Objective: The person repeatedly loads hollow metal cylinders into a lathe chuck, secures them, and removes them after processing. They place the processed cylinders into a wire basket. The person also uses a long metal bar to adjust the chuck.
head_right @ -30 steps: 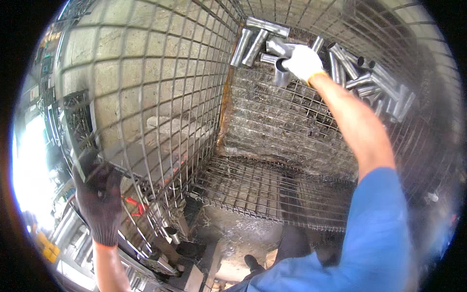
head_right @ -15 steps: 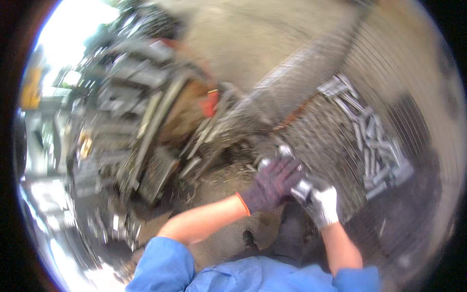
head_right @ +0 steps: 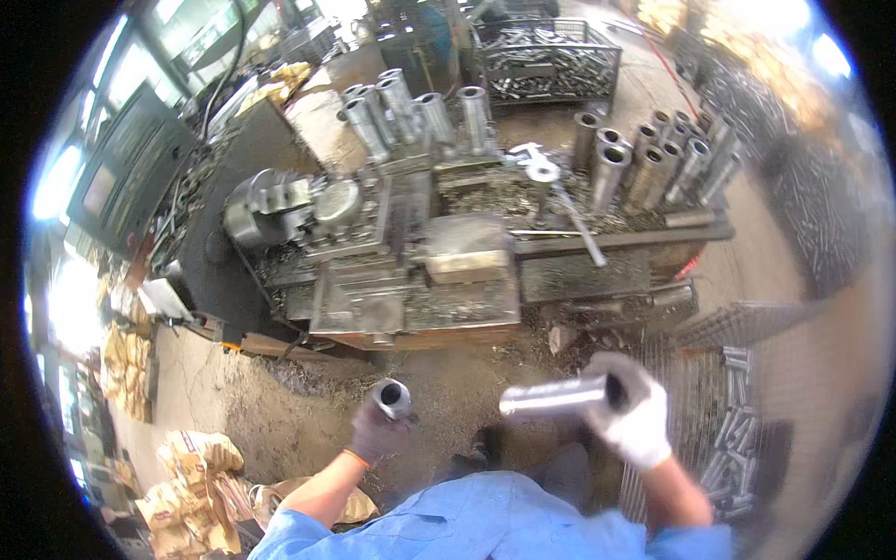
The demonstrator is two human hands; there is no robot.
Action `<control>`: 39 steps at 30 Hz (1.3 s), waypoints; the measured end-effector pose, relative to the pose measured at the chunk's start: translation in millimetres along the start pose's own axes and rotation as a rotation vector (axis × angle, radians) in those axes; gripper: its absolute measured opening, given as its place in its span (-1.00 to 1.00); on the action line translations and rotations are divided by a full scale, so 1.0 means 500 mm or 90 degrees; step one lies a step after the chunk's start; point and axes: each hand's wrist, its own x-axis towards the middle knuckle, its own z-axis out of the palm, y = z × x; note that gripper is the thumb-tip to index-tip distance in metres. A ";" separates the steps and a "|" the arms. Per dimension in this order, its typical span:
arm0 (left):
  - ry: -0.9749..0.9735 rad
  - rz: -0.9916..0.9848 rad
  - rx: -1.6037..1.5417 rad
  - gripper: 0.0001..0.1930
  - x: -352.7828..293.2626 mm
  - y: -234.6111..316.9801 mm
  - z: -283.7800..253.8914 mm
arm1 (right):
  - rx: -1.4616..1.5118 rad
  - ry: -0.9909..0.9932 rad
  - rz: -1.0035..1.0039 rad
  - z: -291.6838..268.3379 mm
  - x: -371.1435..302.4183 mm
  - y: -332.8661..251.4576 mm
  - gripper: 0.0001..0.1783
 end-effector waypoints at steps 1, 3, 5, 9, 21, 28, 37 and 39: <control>0.060 -0.072 -0.127 -0.50 0.024 -0.001 -0.066 | -0.069 0.030 -0.062 0.012 0.041 -0.054 -0.39; 0.135 -0.105 -0.327 -0.59 0.086 0.019 -0.196 | -0.135 0.091 -0.253 0.037 0.131 -0.153 -0.42; 0.200 0.106 0.023 -0.57 0.159 0.045 -0.268 | -0.260 0.220 -0.444 0.072 0.233 -0.235 -0.49; 0.237 0.059 0.137 -0.59 0.342 0.087 -0.346 | -0.257 0.259 -0.342 0.183 0.477 -0.337 -0.37; 0.024 0.172 0.096 -0.33 0.465 0.024 -0.353 | -0.356 -0.016 -0.250 0.623 1.056 -0.281 -0.40; 0.090 0.230 0.094 -0.24 0.470 0.171 -0.562 | -0.616 0.087 -0.294 0.673 1.001 -0.365 -0.42; 0.435 0.430 0.770 -0.17 0.800 0.208 -0.756 | -0.503 -0.771 -0.137 0.960 1.009 -0.418 -0.34; 0.419 0.419 0.762 -0.19 0.802 0.191 -0.755 | -0.481 -0.798 -0.097 0.990 1.018 -0.385 -0.26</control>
